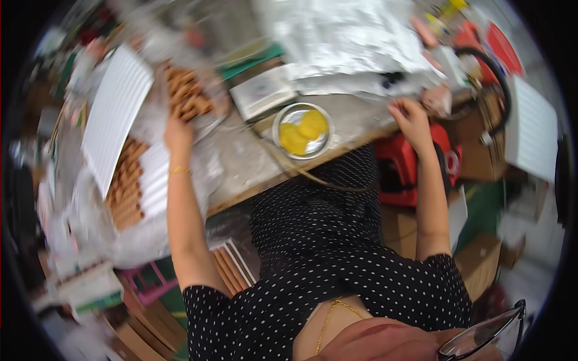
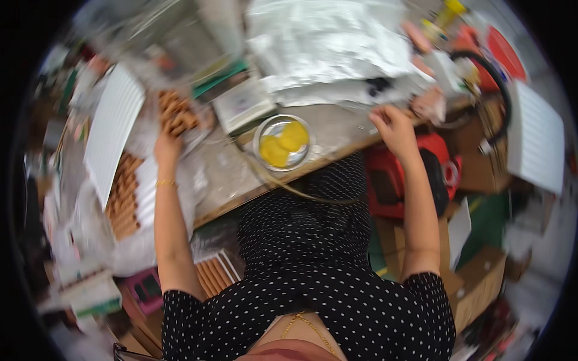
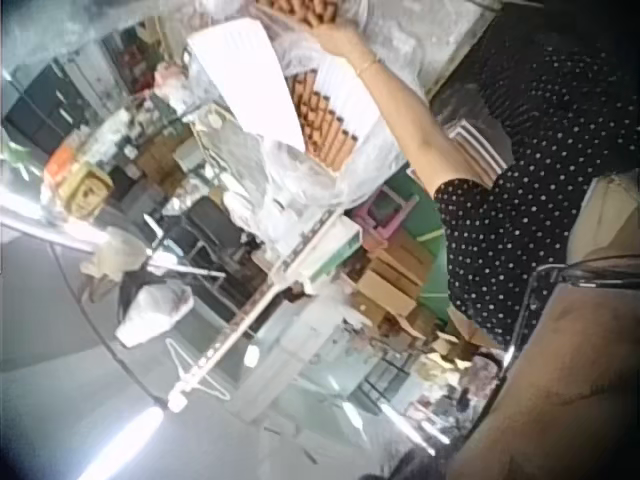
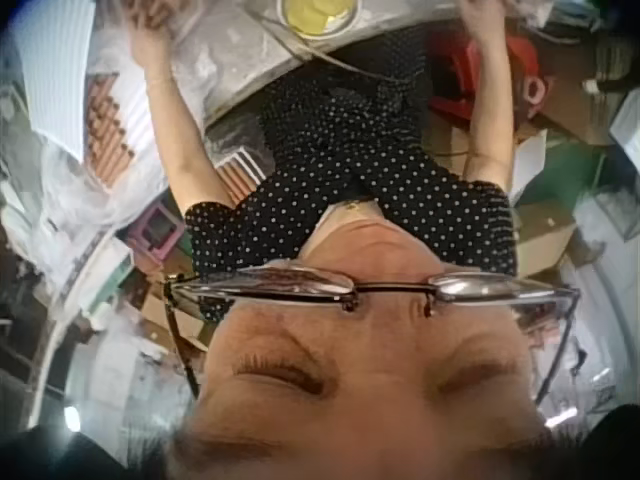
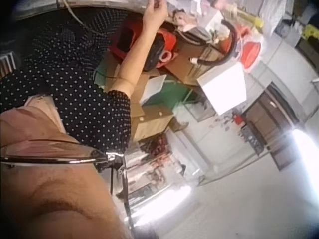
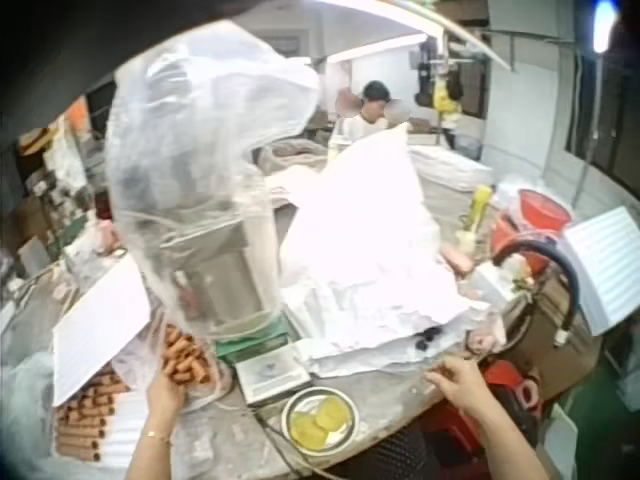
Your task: The recorder applies glue from a small container to the ends of small cardboard tubes and arranges them into a tray for packaging.
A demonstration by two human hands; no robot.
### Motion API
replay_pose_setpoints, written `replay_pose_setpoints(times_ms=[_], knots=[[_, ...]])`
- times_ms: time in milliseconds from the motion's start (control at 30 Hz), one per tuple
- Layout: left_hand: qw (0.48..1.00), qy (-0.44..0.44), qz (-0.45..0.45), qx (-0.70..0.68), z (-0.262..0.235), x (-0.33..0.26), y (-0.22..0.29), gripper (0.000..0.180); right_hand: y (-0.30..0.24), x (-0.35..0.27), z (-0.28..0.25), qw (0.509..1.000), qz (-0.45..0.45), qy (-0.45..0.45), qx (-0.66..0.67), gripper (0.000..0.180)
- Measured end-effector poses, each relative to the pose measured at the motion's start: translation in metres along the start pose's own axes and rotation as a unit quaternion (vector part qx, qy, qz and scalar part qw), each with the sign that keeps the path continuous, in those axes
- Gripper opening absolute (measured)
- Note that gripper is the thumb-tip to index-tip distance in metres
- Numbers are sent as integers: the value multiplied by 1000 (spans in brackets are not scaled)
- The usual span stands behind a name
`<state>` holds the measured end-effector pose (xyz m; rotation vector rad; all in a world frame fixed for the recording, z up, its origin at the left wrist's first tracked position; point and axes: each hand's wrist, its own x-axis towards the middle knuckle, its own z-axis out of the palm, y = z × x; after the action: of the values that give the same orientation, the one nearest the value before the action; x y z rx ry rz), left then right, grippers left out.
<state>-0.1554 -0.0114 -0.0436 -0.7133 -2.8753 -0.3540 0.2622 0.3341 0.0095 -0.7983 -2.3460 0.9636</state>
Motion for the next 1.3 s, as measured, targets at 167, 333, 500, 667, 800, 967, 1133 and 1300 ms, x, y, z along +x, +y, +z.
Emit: replay_pose_setpoints(times_ms=[167, 333, 500, 667, 800, 967, 1133, 1300], knots=[[994, -88, -71, 0, -9, 21, 0, 42, 54, 23, -18, 987, 41, 139, -70, 13], [988, -97, -80, -93, -20, -1, -9, 32, 49, 48, 8, 976, -39, 99, -191, 16], [953, 12, 45, -301, -50, -63, 48, 34, 75, 67, 21, 911, -70, -5, -406, 22], [828, -89, 9, -553, -55, -115, 99, 30, -25, 44, 33, 999, 24, -43, 0, 13], [769, -138, -21, -624, -38, -136, 138, 29, -81, 17, 101, 956, -264, -119, 44, 10], [787, -137, 6, -601, -26, -140, 149, 28, -80, 7, 146, 917, -342, -151, -136, 12], [872, -46, 104, -476, -26, -138, 148, 24, -83, 5, 149, 902, -346, -179, -185, 15], [900, 12, 157, -406, -29, -134, 155, 27, -102, 18, 126, 962, -201, -132, 132, 12]])
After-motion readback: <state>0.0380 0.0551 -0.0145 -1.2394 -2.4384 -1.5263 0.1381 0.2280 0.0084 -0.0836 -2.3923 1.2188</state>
